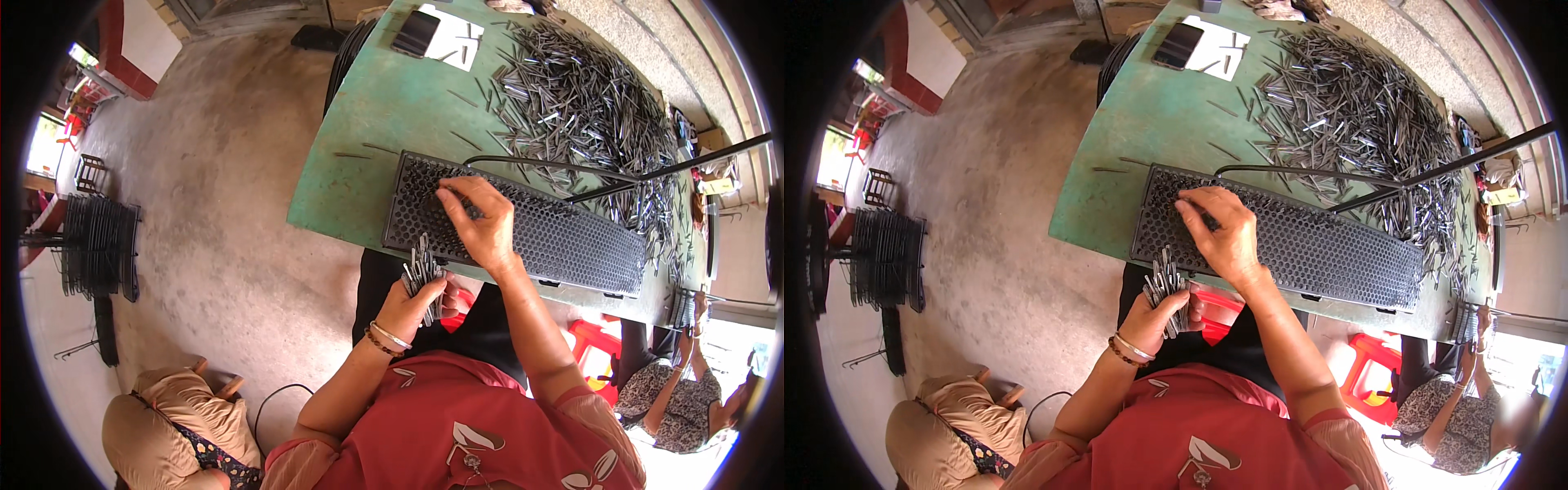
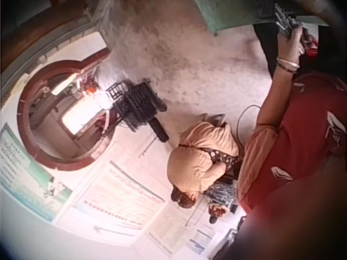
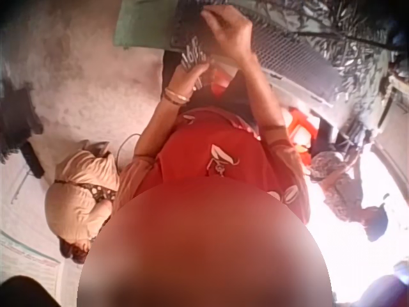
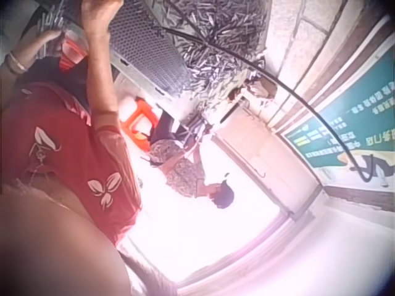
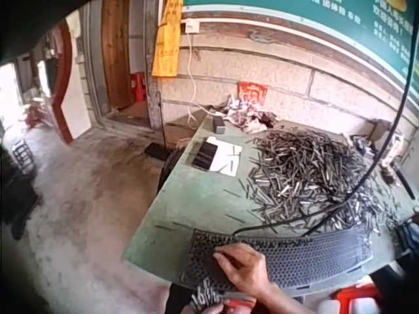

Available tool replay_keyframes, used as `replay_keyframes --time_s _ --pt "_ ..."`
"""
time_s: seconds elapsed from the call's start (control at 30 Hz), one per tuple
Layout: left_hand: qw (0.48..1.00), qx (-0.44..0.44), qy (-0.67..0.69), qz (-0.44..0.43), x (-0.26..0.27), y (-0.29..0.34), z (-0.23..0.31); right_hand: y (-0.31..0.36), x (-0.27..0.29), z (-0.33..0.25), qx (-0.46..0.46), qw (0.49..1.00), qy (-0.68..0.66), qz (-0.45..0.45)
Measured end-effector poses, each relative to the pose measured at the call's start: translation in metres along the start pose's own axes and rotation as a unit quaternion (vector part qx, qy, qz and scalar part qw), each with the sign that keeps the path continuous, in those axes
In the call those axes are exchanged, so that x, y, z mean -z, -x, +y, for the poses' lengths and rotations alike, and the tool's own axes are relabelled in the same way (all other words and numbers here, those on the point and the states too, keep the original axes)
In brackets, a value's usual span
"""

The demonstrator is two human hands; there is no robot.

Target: Manually inserting thin metal rods into a perforated grid plate as part of an assembly process.

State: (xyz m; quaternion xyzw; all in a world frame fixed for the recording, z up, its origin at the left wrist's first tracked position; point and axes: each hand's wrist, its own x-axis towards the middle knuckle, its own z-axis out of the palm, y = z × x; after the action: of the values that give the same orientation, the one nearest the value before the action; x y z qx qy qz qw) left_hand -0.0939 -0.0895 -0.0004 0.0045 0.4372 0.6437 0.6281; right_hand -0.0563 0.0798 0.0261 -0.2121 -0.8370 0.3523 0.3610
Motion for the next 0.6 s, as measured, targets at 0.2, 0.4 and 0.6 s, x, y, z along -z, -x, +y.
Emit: replay_keyframes --time_s 0.2,0.4,0.6 --pt "0.997 0.037 0.065 -0.030 0.002 -0.005 0.001 0.005 -0.005 0.010 -0.044 0.999 0.001 0.025" --pt "0.996 0.019 0.071 -0.052 0.001 -0.004 0.001 0.008 -0.009 0.016 0.020 0.998 0.057 0.034" --pt "0.998 -0.015 0.053 -0.008 -0.001 -0.004 0.001 0.008 -0.003 0.011 0.133 0.975 0.179 0.012"
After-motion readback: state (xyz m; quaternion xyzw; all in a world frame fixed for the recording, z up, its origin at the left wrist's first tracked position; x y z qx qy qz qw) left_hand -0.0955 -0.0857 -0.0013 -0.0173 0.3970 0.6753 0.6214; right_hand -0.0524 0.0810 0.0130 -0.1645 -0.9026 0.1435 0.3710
